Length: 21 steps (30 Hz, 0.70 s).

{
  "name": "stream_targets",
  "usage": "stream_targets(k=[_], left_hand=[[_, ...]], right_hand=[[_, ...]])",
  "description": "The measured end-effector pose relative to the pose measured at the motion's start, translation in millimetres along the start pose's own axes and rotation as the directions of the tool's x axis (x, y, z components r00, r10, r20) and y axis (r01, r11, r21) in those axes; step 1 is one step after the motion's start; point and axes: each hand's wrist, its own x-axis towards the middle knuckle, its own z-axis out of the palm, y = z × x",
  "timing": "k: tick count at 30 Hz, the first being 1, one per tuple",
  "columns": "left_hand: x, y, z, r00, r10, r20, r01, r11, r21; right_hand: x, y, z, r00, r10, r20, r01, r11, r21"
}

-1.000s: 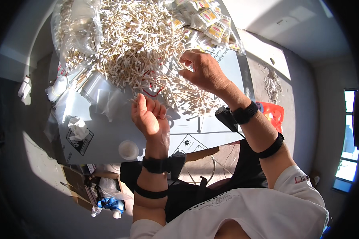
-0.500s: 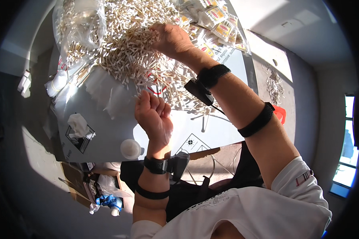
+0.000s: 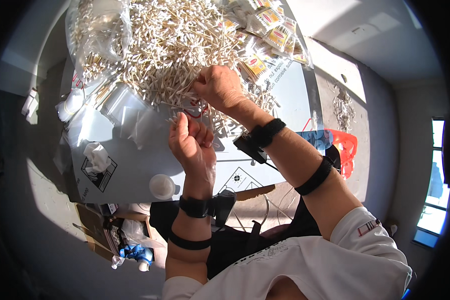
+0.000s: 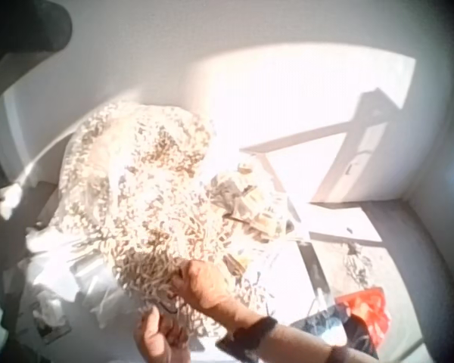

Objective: Aligning small wooden sticks and placing them into plastic packaging sleeves.

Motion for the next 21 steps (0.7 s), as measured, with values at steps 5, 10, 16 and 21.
stream_targets(k=[5,10,16,21], left_hand=[[0,2,0,0.996,0.004,-0.086,0.001,0.999,0.054],[1,-1,-5,1.0,0.017,-0.021,-0.015,0.996,0.09],[3,-5,-5,0.998,0.033,-0.05,-0.029,0.996,0.082],[3,-6,-7,1.0,0.016,0.002,-0.016,0.998,0.064]], right_hand=[[-16,19,-16,0.992,0.016,0.125,-0.05,0.961,0.271],[-30,46,-35,0.971,0.036,0.238,-0.135,0.9,0.415],[-35,63,-43,0.96,0.123,0.25,-0.263,0.691,0.673],[-43,45,-71,0.994,0.08,-0.077,-0.09,0.987,-0.131]])
